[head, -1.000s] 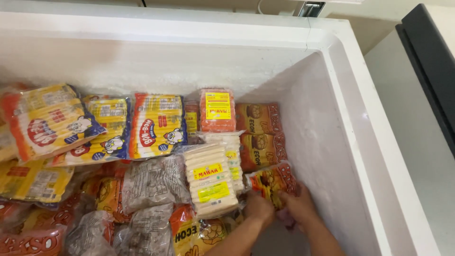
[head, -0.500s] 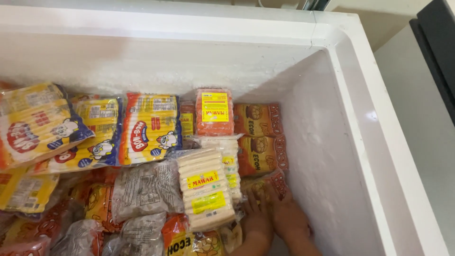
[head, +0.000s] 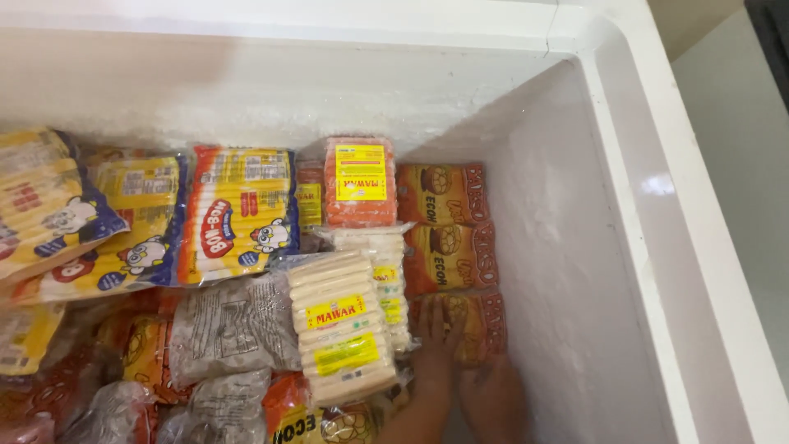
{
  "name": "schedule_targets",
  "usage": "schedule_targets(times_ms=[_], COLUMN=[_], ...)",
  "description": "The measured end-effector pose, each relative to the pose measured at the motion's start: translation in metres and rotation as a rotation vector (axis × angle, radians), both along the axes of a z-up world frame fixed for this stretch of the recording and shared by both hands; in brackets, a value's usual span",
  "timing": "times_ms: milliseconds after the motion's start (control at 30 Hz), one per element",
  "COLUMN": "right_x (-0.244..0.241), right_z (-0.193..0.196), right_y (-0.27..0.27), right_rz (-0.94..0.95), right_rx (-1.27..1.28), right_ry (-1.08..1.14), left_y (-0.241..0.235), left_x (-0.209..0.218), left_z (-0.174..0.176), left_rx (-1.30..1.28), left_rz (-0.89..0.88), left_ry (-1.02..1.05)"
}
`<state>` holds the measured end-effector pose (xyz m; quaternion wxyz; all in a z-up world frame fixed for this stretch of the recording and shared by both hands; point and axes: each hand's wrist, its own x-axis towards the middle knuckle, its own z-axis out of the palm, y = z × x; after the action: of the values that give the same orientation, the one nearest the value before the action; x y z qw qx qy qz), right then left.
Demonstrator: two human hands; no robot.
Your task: Organizing and wiping frost off frozen food packages inside a chest freezer.
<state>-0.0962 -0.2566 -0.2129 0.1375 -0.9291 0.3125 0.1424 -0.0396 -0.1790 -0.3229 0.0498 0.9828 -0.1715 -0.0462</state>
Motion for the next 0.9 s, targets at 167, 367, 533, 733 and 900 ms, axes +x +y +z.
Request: schedule_targets(times_ms=[167,367,533,733,900], right_x=[0.002,0.057,0.064,0.02,0.011], right_z=[-0.083,0.01,0.109,0.105,0.025], right_y=[-0.007,0.002,0.04,0.043,-0.017], right_rz=[-0.938,-1.203,-1.211,-1.051,-0.918], right_rx=[0.654,1.428,1.334,1.358,1.362], right_ry=[-0.207,-0.111,0.011,0.044,0.041], left_y=[0.009,0.02,0.02,0.023,-0.016], left_x=[0.003,0.022,0.035,0.028,-0.009], left_z=[0.043,0.097,0.106,0.136,0.042], left_rx=[-0.073,-0.026,-0.177,-0.116,0.067], left_rz=[-0.014,-0.032,0.05,0.039,-0.179], left_ry=[0.414,0.448,0.738,0.664,0.034])
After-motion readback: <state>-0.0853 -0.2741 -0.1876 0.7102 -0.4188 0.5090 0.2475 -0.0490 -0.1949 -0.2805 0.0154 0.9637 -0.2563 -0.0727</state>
